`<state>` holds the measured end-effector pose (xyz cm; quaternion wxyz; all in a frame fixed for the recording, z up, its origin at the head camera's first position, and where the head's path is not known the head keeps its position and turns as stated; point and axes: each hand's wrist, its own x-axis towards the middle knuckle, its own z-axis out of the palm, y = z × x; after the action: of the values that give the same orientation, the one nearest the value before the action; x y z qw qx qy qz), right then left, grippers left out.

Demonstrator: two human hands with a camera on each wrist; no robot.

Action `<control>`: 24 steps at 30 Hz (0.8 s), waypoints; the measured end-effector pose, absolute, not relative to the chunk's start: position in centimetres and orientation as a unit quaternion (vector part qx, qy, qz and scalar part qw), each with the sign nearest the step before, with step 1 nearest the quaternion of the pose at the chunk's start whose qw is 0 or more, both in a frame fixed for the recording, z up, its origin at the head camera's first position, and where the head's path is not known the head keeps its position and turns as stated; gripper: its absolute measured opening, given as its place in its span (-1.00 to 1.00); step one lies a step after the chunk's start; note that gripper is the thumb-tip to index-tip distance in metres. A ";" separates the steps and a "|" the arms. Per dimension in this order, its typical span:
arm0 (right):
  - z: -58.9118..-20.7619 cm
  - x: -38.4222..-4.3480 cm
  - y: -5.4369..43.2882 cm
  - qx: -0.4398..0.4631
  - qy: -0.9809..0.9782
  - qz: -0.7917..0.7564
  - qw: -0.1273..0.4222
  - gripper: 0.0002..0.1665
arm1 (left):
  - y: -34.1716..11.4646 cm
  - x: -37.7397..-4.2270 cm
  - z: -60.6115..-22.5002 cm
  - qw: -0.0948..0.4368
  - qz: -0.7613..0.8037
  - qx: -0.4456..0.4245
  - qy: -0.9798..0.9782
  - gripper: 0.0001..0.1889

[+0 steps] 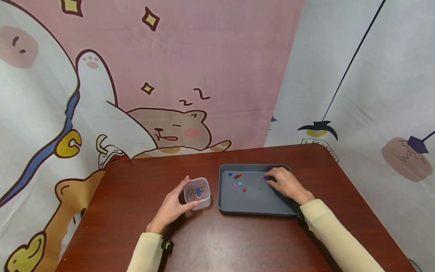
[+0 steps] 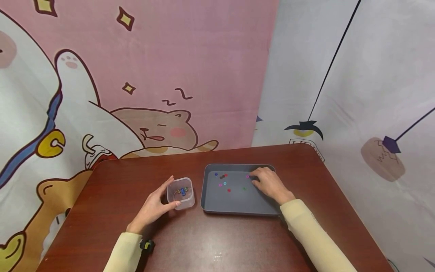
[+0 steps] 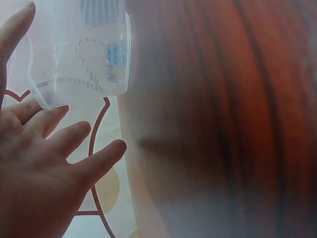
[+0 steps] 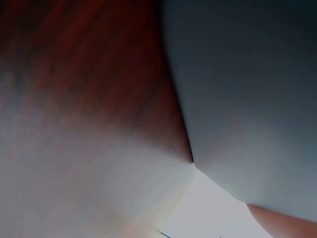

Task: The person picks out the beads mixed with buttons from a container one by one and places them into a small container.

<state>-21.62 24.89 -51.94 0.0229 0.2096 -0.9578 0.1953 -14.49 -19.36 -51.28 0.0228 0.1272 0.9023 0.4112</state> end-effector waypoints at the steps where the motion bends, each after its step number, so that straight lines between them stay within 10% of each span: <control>1: -52.0 -21.6 24.9 0.210 -0.957 0.196 0.024 -0.66 | -19.4 -14.5 -51.3 0.023 0.412 0.127 0.902 0.03; 24: -51.5 -21.4 24.9 0.211 -0.951 0.223 0.031 -0.82 | -19.5 -14.6 -51.5 0.019 0.413 0.130 0.901 0.03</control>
<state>-21.39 24.91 -51.55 0.0310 0.2107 -0.9513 0.2230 -14.63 -19.51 -51.47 0.0194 0.1303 0.9012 0.4129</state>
